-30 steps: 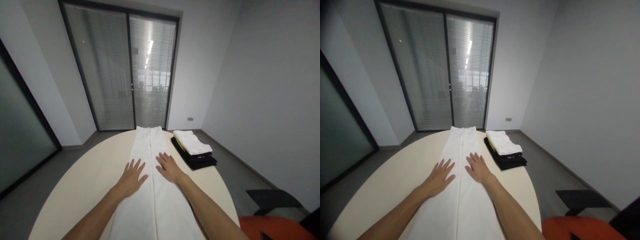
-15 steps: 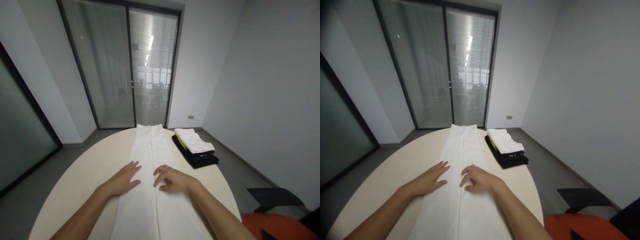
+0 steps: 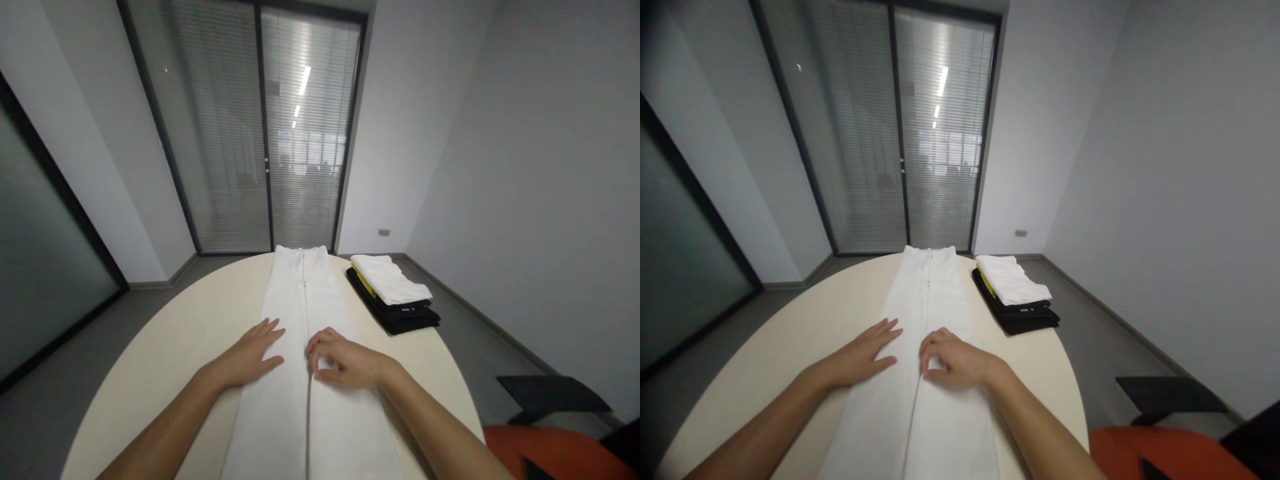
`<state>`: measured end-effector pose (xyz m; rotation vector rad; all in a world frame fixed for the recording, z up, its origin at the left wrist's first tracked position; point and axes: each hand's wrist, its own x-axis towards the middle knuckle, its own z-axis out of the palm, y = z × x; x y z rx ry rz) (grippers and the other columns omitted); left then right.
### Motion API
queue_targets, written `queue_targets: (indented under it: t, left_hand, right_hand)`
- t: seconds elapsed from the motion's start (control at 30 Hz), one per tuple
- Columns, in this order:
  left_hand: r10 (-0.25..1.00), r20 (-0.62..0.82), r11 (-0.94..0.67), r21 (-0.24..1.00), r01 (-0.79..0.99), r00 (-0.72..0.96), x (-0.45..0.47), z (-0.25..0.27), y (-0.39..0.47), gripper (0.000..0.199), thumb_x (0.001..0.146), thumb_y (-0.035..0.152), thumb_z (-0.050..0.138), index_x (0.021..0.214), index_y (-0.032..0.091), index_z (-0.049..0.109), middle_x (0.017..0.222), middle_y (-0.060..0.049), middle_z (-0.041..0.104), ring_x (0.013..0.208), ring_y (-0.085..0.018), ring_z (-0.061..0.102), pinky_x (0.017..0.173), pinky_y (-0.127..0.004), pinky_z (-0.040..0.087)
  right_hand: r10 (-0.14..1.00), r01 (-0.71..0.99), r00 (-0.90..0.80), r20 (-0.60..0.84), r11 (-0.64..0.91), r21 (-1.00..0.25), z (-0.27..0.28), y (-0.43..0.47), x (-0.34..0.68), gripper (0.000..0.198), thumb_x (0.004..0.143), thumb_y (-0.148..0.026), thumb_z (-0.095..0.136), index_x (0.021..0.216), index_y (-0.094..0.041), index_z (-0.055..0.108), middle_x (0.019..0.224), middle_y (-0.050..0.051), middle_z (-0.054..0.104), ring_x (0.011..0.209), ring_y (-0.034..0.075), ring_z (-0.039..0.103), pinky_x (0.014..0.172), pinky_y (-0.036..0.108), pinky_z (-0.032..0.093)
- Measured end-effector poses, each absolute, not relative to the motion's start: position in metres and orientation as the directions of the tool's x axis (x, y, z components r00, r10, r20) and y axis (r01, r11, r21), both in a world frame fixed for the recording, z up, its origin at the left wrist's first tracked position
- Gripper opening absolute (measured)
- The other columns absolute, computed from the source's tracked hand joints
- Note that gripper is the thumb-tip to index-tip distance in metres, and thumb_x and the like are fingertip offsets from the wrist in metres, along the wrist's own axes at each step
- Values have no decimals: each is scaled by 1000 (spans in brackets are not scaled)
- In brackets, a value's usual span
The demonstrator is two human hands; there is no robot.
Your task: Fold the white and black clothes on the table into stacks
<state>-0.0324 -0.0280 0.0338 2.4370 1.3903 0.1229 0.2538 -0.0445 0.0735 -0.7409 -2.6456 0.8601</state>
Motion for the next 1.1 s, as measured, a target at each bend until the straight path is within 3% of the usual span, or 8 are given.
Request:
queue_targets:
  t: [0.2, 0.43, 0.57, 0.67, 0.87, 1.0, 1.1]
  left_hand:
    - [850, -77, -471, 333, 817, 521, -34, 30, -27, 71, 92, 62, 46, 151, 24, 39, 163, -6, 21, 151, -28, 15, 122, -44, 21]
    - [851, -70, -472, 331, 817, 520, -33, 32, -29, 71, 92, 62, 45, 151, 23, 39, 163, -7, 21, 151, -28, 15, 122, -44, 21]
    - [848, -96, -470, 315, 824, 521, -33, 33, -28, 71, 93, 61, 45, 152, 22, 38, 164, -8, 20, 152, -28, 13, 122, -44, 19]
    - [846, -95, -473, 319, 821, 524, -32, 33, -27, 71, 93, 61, 45, 152, 23, 37, 164, -8, 19, 152, -28, 13, 122, -44, 19]
    - [847, -95, -467, 334, 819, 522, -31, 35, -27, 70, 93, 59, 47, 152, 22, 38, 163, -9, 20, 151, -29, 14, 122, -46, 19]
    - [852, -100, -454, 347, 821, 514, -30, 35, -27, 70, 92, 56, 49, 152, 21, 39, 163, -8, 20, 151, -29, 13, 122, -45, 19]
    - [853, -96, -452, 355, 818, 513, -30, 35, -27, 70, 92, 57, 50, 151, 21, 39, 163, -8, 21, 151, -29, 14, 122, -45, 19]
  right_hand:
    - [539, 424, -841, 41, 706, -567, 68, -47, 251, 24, 79, -36, 78, 101, -28, 73, 135, 6, 55, 129, 25, 46, 111, 44, 31]
    - [413, 284, -908, 68, 728, -624, 73, -51, 244, 11, 90, -29, 65, 93, -25, 75, 125, 6, 64, 124, 19, 51, 111, 37, 31]
    - [357, 246, -933, 51, 733, -634, 73, -56, 241, 15, 83, -35, 75, 96, -29, 75, 116, 1, 67, 117, 18, 54, 112, 38, 27]
    - [370, 296, -929, 10, 759, -580, 70, -60, 240, 13, 77, -36, 81, 86, -29, 77, 112, 0, 66, 122, 22, 49, 110, 40, 25]
    - [274, 219, -962, -13, 737, -640, 69, -63, 242, 10, 80, -34, 79, 87, -28, 76, 113, -1, 65, 122, 18, 49, 112, 36, 22]
    - [344, 287, -938, -25, 737, -612, 68, -64, 238, 47, 64, -40, 89, 106, -27, 73, 127, 4, 56, 126, 24, 44, 111, 40, 26]
    - [367, 299, -930, -8, 745, -596, 66, -64, 235, 33, 70, -41, 85, 97, -26, 75, 127, 5, 55, 126, 24, 44, 109, 39, 27]
